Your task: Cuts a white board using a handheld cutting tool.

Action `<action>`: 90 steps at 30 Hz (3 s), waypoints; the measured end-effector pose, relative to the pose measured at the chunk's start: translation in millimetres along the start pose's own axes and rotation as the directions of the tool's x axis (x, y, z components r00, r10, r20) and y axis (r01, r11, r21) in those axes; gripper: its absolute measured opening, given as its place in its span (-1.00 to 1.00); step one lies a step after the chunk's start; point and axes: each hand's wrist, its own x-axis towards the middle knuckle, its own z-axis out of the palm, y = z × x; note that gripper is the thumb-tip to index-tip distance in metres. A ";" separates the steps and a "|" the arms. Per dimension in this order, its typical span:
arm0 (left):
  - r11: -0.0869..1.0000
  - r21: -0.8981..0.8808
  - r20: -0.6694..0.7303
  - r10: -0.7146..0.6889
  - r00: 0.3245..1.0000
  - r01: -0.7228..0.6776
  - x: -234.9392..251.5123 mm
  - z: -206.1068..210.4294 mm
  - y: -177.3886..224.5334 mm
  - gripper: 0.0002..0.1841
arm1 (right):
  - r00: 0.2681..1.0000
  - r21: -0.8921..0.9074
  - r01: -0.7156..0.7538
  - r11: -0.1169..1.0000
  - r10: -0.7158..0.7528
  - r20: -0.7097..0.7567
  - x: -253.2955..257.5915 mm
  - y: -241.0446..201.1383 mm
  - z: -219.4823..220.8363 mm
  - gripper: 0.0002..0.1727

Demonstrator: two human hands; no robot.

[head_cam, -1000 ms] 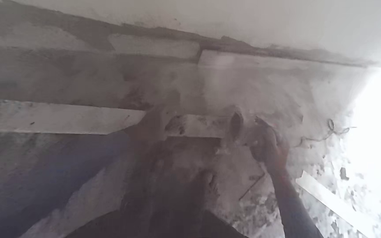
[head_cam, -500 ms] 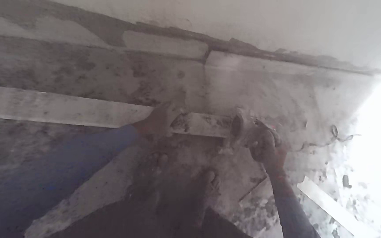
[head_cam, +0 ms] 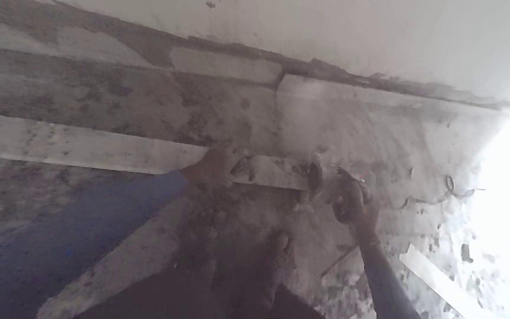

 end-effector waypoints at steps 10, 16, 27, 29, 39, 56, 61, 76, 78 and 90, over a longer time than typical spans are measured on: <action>0.999 0.001 0.020 -0.037 0.999 0.037 -0.3 -1.7 4.7 0.04 | 0.998 -0.048 0.052 0.997 -0.051 0.024 -0.3 7.4 1.1 -0.48; 0.998 -0.054 0.010 -0.041 0.999 0.041 -3.4 -9.1 8.6 -0.04 | 0.997 -0.089 0.050 0.995 -0.054 -0.046 11.6 2.3 9.1 -0.56; 0.986 -0.159 0.125 -0.035 0.992 0.055 -5.4 -44.9 20.7 -0.07 | 0.999 -0.037 0.011 0.999 -0.013 -0.051 24.7 -4.5 13.6 -0.58; 0.979 -0.170 0.229 -0.074 0.971 0.114 -8.1 -61.3 28.2 -0.07 | 0.998 -0.082 -0.017 0.997 0.012 -0.060 24.0 -7.5 14.6 -0.56; 0.987 -0.080 0.284 -0.112 0.952 0.140 -6.5 -57.7 30.4 -0.04 | 0.998 -0.043 0.061 0.997 -0.062 -0.024 28.6 -6.9 21.1 -0.58; 0.998 -0.027 0.041 -0.059 0.997 0.060 -0.2 0.0 6.1 0.08 | 0.999 -0.093 -0.044 0.995 0.042 -0.022 -23.6 12.0 -2.9 -0.51; 0.999 0.004 0.002 -0.040 0.999 0.040 2.1 -0.3 5.2 0.04 | 0.996 -0.111 0.085 0.990 -0.080 0.046 -10.9 11.1 -5.0 -0.49; 0.991 -0.135 -0.155 -0.001 0.988 -0.020 4.3 -11.3 20.5 -0.24 | 0.996 0.111 -0.025 0.993 0.034 -0.081 66.8 -8.5 9.5 -0.58; 0.990 -0.142 -0.097 -0.035 0.995 0.021 3.6 -15.6 26.4 -0.11 | 0.989 0.153 -0.124 0.980 0.135 -0.060 64.5 -9.5 -8.7 -0.60; 0.955 0.031 0.511 -0.268 0.817 0.294 81.1 -93.4 82.5 -0.28 | 0.663 0.337 -0.731 0.593 0.733 0.150 29.7 40.1 -113.0 -0.46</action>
